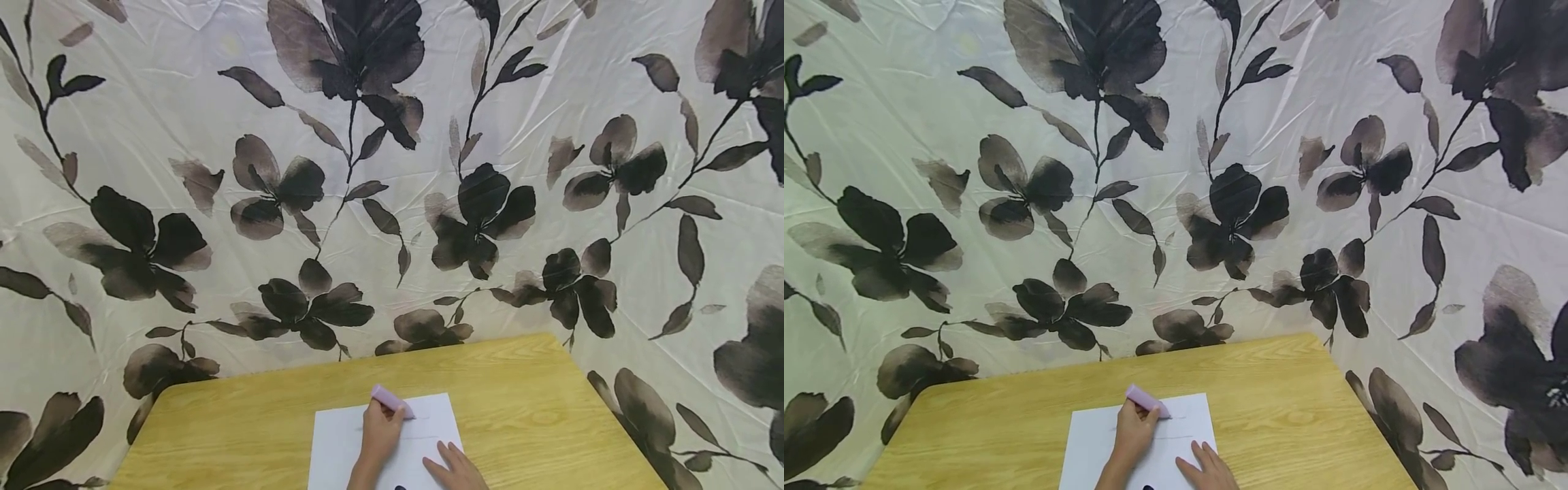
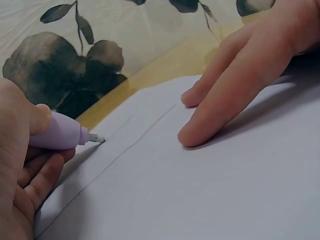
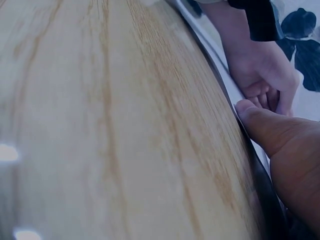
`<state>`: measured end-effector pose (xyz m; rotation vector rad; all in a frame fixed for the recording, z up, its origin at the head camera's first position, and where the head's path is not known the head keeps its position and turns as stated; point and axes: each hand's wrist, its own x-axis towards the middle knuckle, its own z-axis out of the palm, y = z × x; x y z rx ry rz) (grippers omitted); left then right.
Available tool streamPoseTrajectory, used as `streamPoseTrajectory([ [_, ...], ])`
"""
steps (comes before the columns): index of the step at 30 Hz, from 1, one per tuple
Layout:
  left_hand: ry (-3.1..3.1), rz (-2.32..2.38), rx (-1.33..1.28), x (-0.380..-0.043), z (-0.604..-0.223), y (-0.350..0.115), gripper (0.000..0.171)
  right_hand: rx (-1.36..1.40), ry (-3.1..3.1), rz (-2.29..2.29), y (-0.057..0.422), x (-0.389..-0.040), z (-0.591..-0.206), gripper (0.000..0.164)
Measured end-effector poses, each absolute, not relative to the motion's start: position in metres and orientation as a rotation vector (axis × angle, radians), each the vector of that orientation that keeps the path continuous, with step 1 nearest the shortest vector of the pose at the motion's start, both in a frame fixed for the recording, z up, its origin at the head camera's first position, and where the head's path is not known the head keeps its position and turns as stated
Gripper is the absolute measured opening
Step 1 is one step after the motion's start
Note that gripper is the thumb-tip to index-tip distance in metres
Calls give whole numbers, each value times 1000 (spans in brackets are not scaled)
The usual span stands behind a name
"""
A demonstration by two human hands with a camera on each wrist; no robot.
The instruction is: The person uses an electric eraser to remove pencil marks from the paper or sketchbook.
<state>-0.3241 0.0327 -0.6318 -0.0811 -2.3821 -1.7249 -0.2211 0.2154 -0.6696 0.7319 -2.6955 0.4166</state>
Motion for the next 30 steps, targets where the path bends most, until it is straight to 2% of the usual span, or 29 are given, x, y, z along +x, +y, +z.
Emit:
streamPoseTrajectory([
  [20, -2380, -1731, -144, -325, -636, 43, 25, 712, -2648, 404, 216, -221, -675, 53],
  [30, -2384, -1725, -129, -327, -634, 44, 27, 745, -2706, 395, 218, -221, -672, 60],
])
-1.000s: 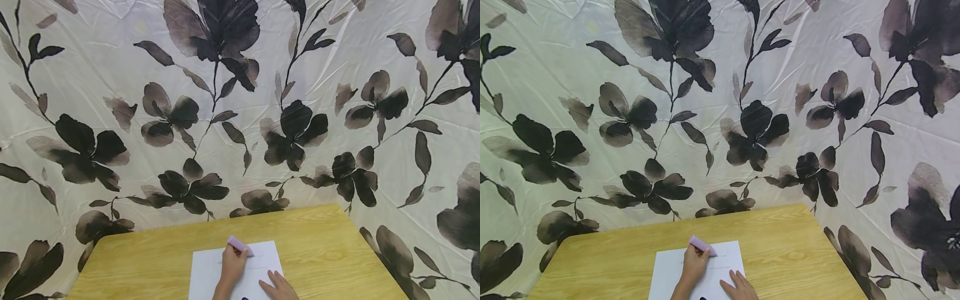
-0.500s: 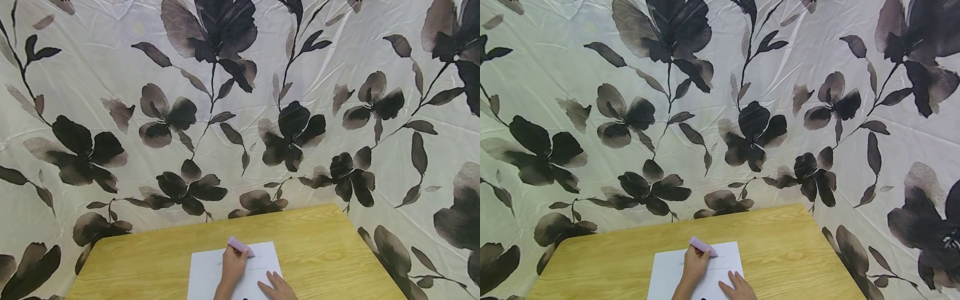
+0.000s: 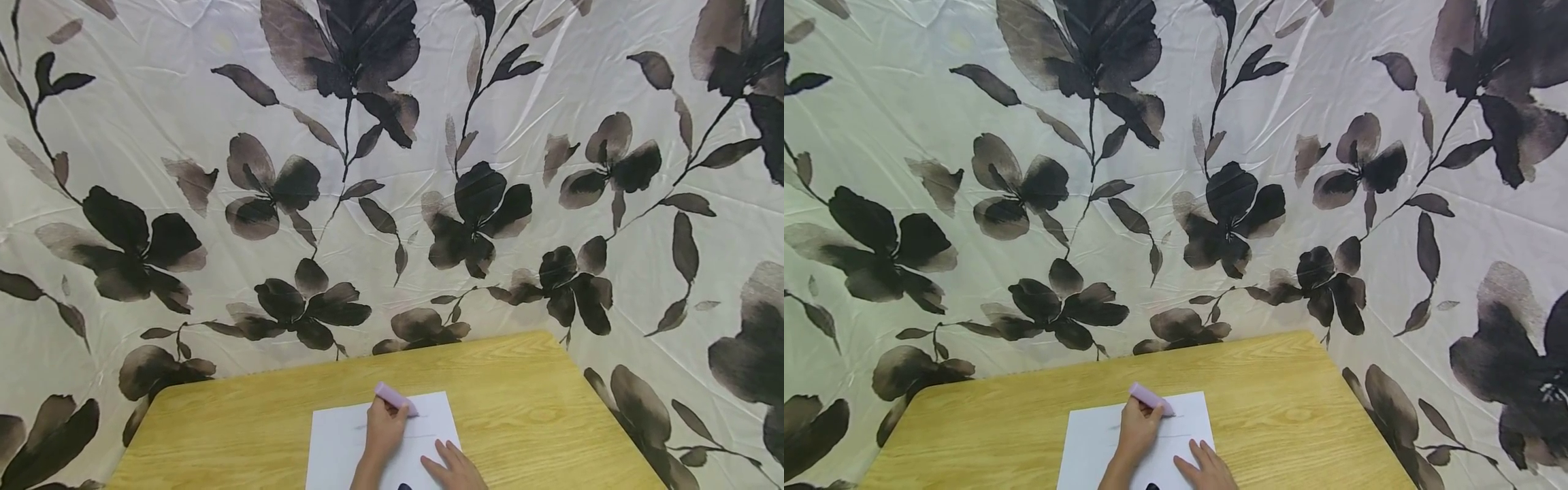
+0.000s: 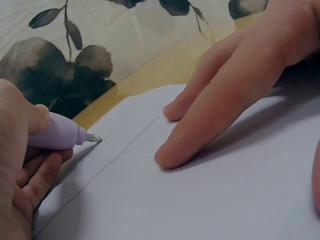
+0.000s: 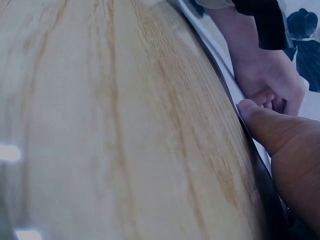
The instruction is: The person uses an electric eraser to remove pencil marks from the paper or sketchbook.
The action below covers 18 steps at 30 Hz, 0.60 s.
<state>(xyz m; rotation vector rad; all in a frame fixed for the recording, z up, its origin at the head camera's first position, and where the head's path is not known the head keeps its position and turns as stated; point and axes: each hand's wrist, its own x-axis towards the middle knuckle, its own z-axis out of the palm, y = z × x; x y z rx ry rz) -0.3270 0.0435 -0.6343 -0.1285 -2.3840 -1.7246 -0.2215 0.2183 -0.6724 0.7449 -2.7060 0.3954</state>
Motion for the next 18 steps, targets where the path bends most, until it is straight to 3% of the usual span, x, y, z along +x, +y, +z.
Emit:
streamPoseTrajectory([
  [18, -2400, -1746, -205, -323, -632, 51, 28, 760, -2650, 393, 218, -220, -670, 59],
])
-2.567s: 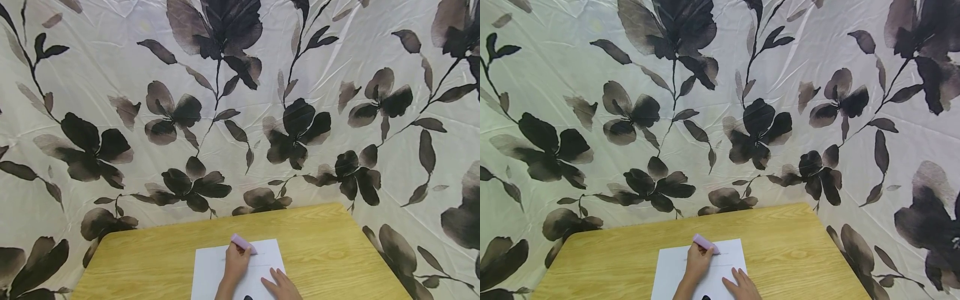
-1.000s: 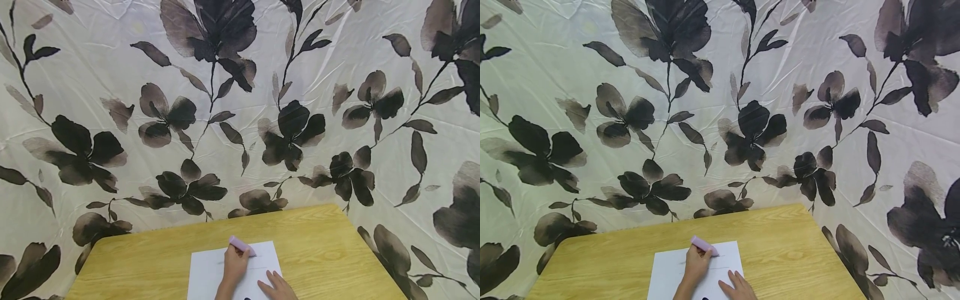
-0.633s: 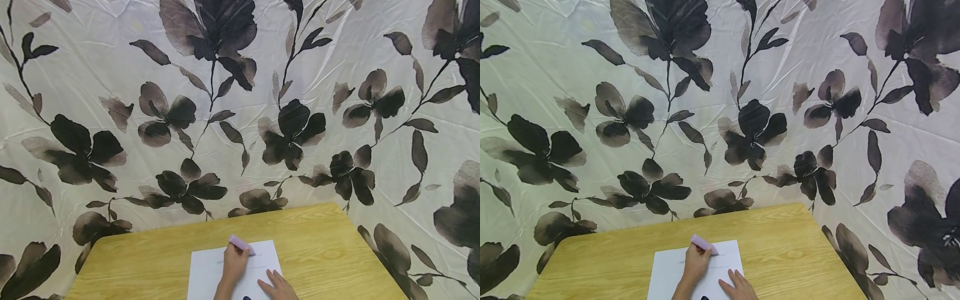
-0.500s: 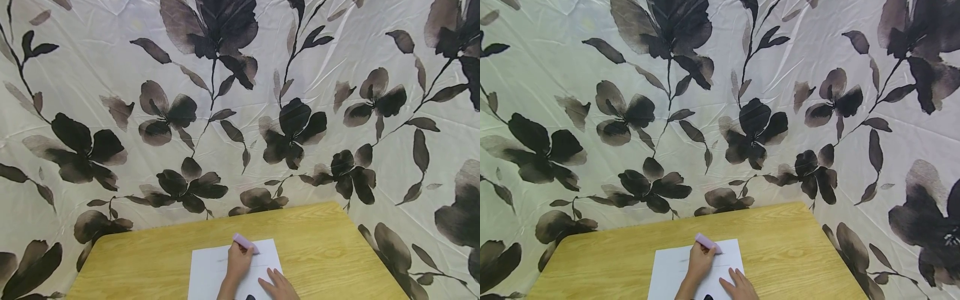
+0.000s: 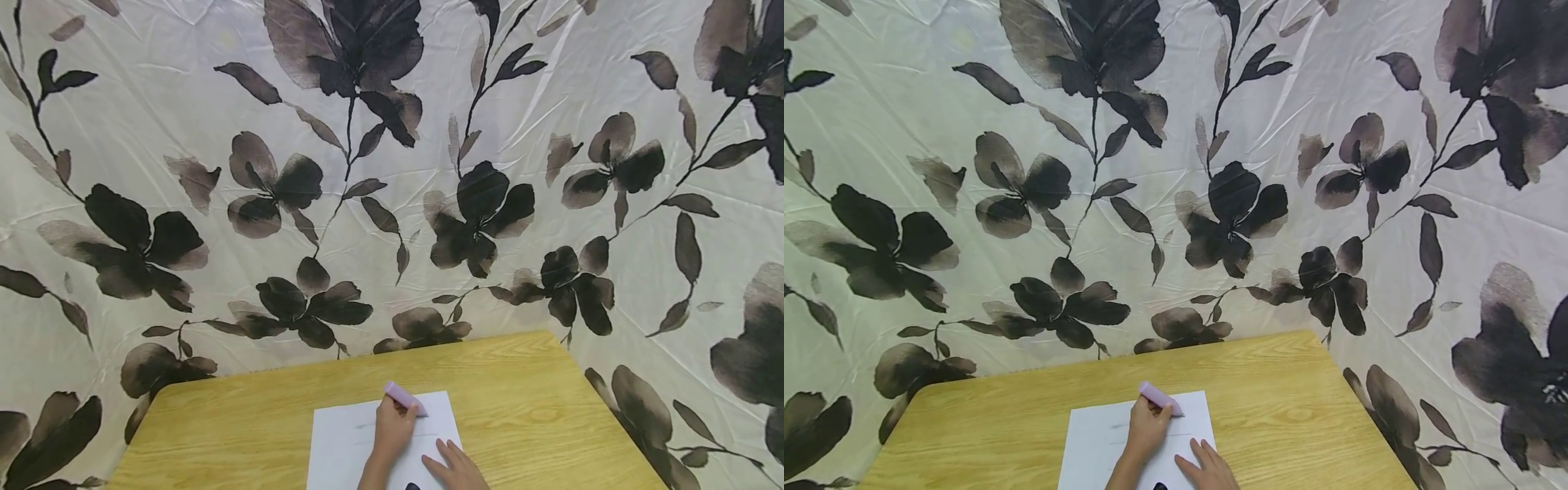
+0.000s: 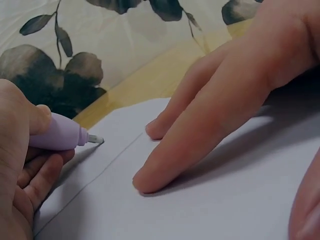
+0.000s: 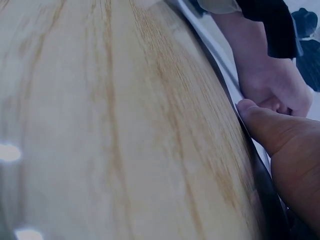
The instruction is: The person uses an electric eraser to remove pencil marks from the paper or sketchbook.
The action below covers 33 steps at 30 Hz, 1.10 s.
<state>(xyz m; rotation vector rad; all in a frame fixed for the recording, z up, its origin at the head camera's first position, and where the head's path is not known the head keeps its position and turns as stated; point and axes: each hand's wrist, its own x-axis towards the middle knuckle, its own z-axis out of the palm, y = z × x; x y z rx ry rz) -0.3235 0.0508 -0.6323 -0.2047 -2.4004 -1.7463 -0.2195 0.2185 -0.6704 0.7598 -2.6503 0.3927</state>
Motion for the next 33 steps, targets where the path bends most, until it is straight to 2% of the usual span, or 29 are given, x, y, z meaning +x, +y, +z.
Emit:
streamPoseTrajectory([
  [8, -2394, -1724, -120, -323, -631, 47, 27, 730, -2745, 434, 219, -220, -670, 58],
  [15, -2414, -1742, -197, -324, -630, 52, 29, 725, -2737, 440, 218, -219, -666, 59],
  [25, -2396, -1741, -126, -325, -631, 49, 27, 745, -2748, 422, 220, -221, -668, 60],
  [33, -2420, -1726, -165, -326, -633, 55, 30, 750, -2705, 415, 219, -221, -665, 58],
])
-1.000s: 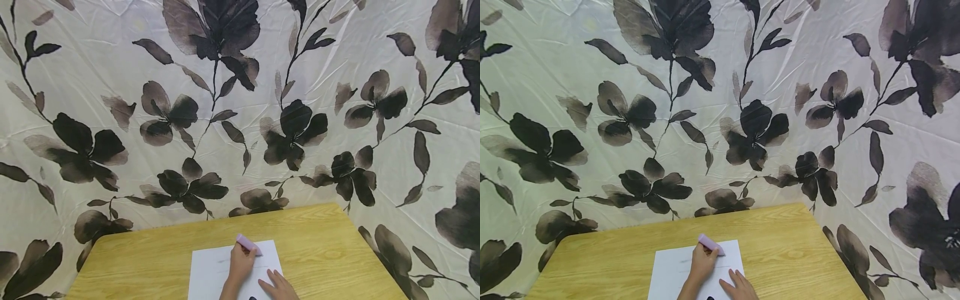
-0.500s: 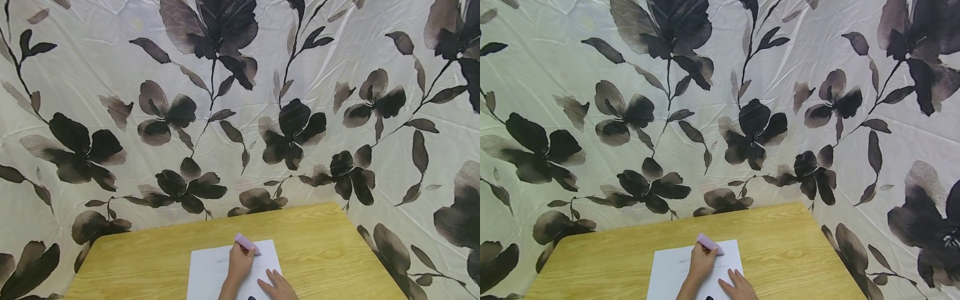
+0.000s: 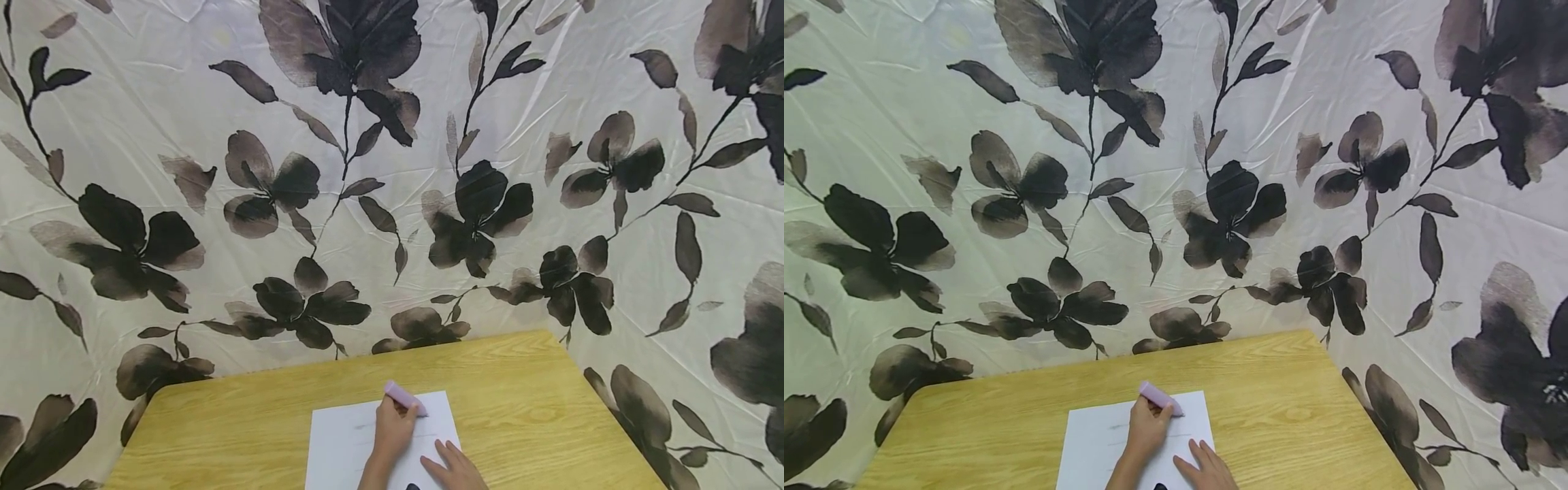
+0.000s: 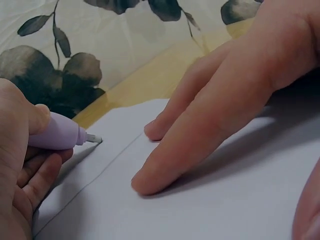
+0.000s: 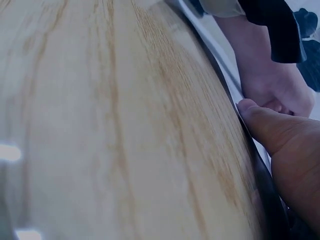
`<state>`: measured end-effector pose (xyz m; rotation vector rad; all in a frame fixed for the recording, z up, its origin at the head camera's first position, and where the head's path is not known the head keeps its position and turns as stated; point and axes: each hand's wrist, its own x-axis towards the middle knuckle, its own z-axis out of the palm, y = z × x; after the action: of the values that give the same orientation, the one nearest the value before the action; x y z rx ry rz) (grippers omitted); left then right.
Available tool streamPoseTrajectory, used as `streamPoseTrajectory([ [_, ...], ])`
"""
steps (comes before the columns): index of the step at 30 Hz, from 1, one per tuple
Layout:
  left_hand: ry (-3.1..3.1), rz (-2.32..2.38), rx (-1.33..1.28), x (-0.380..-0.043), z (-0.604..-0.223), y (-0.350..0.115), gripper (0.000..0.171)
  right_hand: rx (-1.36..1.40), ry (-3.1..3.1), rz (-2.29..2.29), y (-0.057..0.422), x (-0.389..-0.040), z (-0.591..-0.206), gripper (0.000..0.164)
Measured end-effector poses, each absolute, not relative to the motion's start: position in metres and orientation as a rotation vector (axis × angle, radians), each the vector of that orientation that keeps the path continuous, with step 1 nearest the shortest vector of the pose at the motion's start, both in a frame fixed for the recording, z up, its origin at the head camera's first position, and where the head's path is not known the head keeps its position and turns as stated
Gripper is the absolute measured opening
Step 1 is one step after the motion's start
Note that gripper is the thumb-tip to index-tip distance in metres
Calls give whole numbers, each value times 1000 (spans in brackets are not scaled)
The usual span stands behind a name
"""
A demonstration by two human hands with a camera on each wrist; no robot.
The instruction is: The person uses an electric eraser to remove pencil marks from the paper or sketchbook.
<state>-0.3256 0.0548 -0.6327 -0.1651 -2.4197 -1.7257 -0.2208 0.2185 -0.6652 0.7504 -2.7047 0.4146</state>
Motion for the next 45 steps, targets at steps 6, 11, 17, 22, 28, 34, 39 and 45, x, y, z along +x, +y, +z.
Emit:
streamPoseTrajectory([
  [6, -2390, -1701, -124, -325, -633, 54, 27, 746, -2710, 400, 221, -221, -669, 61],
  [11, -2406, -1727, -210, -324, -632, 58, 27, 764, -2599, 312, 222, -222, -675, 60],
  [17, -2406, -1709, -151, -323, -633, 54, 29, 762, -2655, 373, 220, -220, -672, 60],
  [22, -2417, -1702, -145, -323, -633, 53, 30, 764, -2657, 375, 219, -220, -671, 62],
  [28, -2441, -1709, -193, -323, -634, 55, 30, 768, -2603, 340, 220, -221, -674, 62],
  [34, -2386, -1684, -169, -324, -632, 50, 28, 747, -2618, 337, 219, -221, -674, 63],
  [39, -2432, -1689, -207, -322, -630, 51, 31, 751, -2615, 364, 217, -219, -671, 62],
  [45, -2387, -1740, -163, -322, -631, 46, 30, 737, -2673, 368, 218, -218, -668, 63],
])
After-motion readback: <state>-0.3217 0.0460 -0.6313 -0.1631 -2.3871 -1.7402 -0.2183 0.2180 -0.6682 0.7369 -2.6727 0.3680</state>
